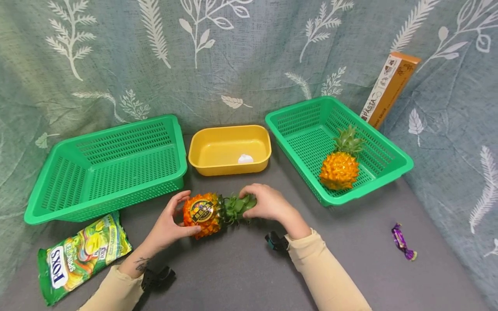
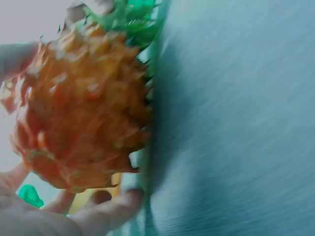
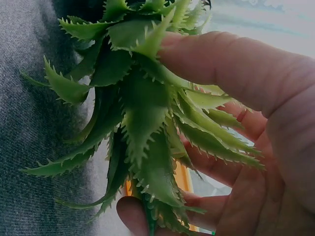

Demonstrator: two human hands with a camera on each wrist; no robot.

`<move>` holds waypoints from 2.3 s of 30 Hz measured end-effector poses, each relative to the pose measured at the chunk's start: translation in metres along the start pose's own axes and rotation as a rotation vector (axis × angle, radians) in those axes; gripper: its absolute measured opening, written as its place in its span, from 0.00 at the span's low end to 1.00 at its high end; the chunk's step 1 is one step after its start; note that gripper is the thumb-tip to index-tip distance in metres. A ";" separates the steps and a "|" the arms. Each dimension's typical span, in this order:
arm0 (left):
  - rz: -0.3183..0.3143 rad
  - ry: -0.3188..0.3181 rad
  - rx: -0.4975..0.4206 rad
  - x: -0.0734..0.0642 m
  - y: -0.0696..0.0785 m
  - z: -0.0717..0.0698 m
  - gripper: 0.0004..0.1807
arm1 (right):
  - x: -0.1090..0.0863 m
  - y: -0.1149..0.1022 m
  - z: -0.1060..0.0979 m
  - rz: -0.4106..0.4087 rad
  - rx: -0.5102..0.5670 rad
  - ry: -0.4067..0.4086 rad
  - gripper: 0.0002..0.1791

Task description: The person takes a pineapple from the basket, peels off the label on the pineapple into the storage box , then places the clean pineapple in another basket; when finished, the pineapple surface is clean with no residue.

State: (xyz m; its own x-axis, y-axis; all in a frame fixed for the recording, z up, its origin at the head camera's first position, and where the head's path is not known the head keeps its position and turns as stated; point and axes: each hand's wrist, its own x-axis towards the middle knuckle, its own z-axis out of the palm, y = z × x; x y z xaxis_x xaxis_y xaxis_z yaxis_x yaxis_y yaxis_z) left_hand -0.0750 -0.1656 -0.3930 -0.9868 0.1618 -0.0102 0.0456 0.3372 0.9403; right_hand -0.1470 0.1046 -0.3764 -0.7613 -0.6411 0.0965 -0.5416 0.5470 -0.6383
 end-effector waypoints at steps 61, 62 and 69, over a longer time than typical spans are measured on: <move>-0.004 0.034 -0.260 0.071 -0.006 0.030 0.42 | -0.003 0.036 -0.015 0.227 0.024 0.254 0.24; -0.004 0.034 -0.262 0.071 -0.007 0.030 0.42 | -0.003 0.035 -0.015 0.235 0.018 0.248 0.24; -0.002 0.020 -0.260 0.070 -0.009 0.029 0.42 | -0.007 0.021 -0.023 0.361 -0.147 0.149 0.32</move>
State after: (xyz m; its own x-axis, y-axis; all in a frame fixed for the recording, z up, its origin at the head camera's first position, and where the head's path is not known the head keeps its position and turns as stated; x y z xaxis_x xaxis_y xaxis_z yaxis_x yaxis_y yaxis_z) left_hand -0.1400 -0.1300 -0.4121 -0.9898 0.1423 -0.0074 0.0050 0.0869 0.9962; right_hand -0.1615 0.1327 -0.3732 -0.9490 -0.3152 0.0032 -0.2675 0.8000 -0.5371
